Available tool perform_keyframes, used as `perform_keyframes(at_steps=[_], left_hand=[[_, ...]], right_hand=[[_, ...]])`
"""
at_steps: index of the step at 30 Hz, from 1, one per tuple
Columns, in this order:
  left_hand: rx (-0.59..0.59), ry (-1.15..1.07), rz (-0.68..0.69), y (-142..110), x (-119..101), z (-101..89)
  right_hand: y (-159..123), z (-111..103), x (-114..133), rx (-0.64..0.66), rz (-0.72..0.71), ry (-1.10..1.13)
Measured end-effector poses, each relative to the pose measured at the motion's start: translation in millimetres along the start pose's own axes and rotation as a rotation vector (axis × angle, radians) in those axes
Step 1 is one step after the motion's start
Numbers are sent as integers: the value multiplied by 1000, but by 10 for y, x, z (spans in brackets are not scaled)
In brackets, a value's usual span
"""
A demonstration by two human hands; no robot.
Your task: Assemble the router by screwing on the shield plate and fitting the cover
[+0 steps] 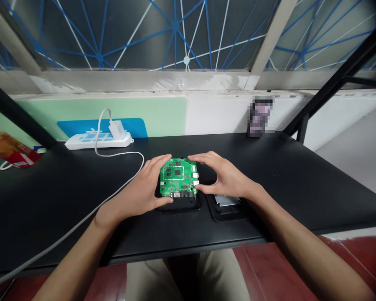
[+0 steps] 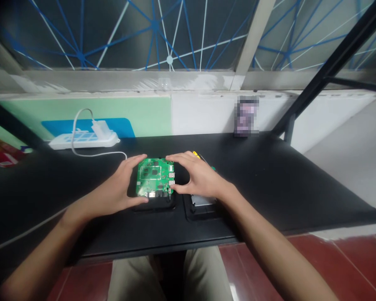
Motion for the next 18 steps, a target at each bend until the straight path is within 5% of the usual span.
perform_keyframes(at_steps=[11,18], left_hand=[[-5,19,30,20,-6,29],[-146,-32,38,44,-9,-40]], right_hand=[[2,-2,9,18,-16,-3],[-26,44,66,14,-37,21]])
Point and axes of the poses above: each hand's wrist, its own y-axis towards the middle knuckle, its own z-axis out of the palm, x = y × z, the point moved 8 cm from there along y, towards the middle knuckle, and after that the axes turned 14 degrees about -x, right-handed, at the moved point
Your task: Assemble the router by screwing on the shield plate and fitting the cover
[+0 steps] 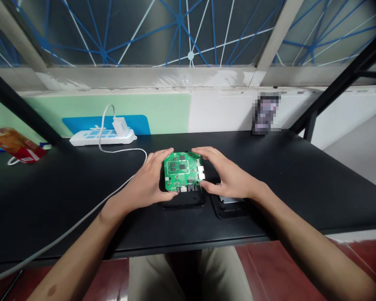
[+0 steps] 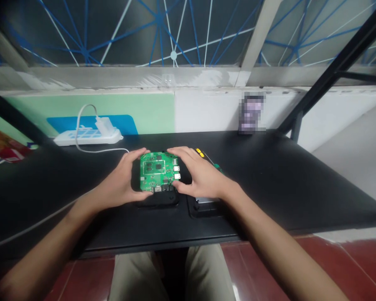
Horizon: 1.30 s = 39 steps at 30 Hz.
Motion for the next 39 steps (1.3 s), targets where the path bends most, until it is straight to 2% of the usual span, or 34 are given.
perform_keyframes(at_steps=[7,16,23,39], left_hand=[[-93,52,48,41,14,-92],[-103,69,84,49,-11,-110],[-109,51,29,49,54,-132],[-124,7,-24,37,87,-89]], right_hand=[[-21,133,20,-17,-29,-84],[8,153,15,-63,-47,-157],[24,123,19,-121,-20,-189],[19,98,11,-133,-9,-207]])
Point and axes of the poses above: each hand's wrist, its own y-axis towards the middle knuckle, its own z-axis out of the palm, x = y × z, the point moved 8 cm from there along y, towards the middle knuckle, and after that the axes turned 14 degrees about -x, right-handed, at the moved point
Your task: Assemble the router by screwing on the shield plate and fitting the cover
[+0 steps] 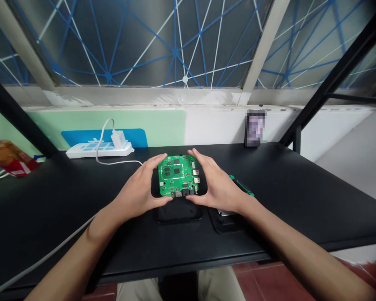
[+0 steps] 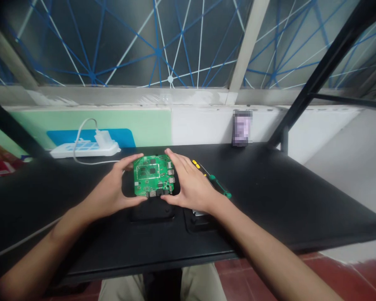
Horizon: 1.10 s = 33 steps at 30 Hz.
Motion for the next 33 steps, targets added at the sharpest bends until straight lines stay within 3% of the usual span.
perform_keyframes(at_steps=[6,14,22,33], left_hand=[[0,-35,3,-1,-15,8],[61,123,77,-9,-57,40],[78,292,241,221,-311,239],[2,120,229,177,-355,164]], right_hand=[[-6,-3,3,-2,4,-3],[-13,-19,9,-18,12,12],[16,-64,7,-76,9,-71],[2,-105,171,-66,-112,-63]])
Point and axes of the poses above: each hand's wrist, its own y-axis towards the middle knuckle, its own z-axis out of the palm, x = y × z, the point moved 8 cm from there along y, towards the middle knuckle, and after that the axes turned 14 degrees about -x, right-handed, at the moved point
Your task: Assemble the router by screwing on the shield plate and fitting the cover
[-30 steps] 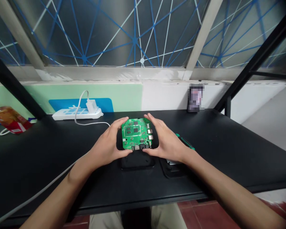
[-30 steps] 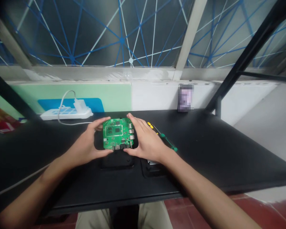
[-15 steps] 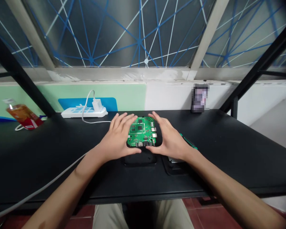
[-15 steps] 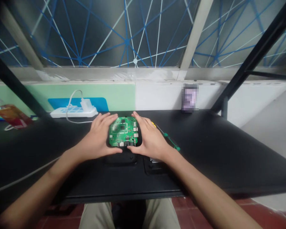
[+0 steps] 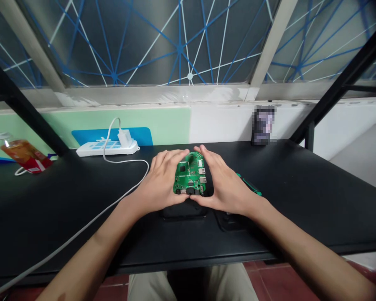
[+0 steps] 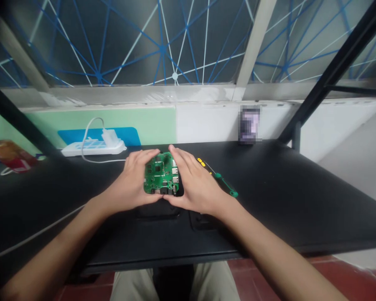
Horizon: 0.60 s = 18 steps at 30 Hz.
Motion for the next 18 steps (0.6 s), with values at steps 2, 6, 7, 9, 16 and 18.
perform_keyframes(at_steps=[2,6,7,9,16,18], left_hand=[[-18,-65,-45,-6,50,-28],[-60,-222,-161,-31,161,-45],[-64,-256,-186,-37,177,-40],[-72,-330,-219,-39,178,-28],[-133,-631,-323,-30,162,25],[-139,-685,-335,-44,170,58]], right_hand=[[-10,-5,-27,27,33,73],[-36,39,-127,85,109,188],[-34,66,-150,104,123,204],[-9,137,-172,147,131,240],[87,377,-135,228,71,377],[66,398,-139,198,93,435]])
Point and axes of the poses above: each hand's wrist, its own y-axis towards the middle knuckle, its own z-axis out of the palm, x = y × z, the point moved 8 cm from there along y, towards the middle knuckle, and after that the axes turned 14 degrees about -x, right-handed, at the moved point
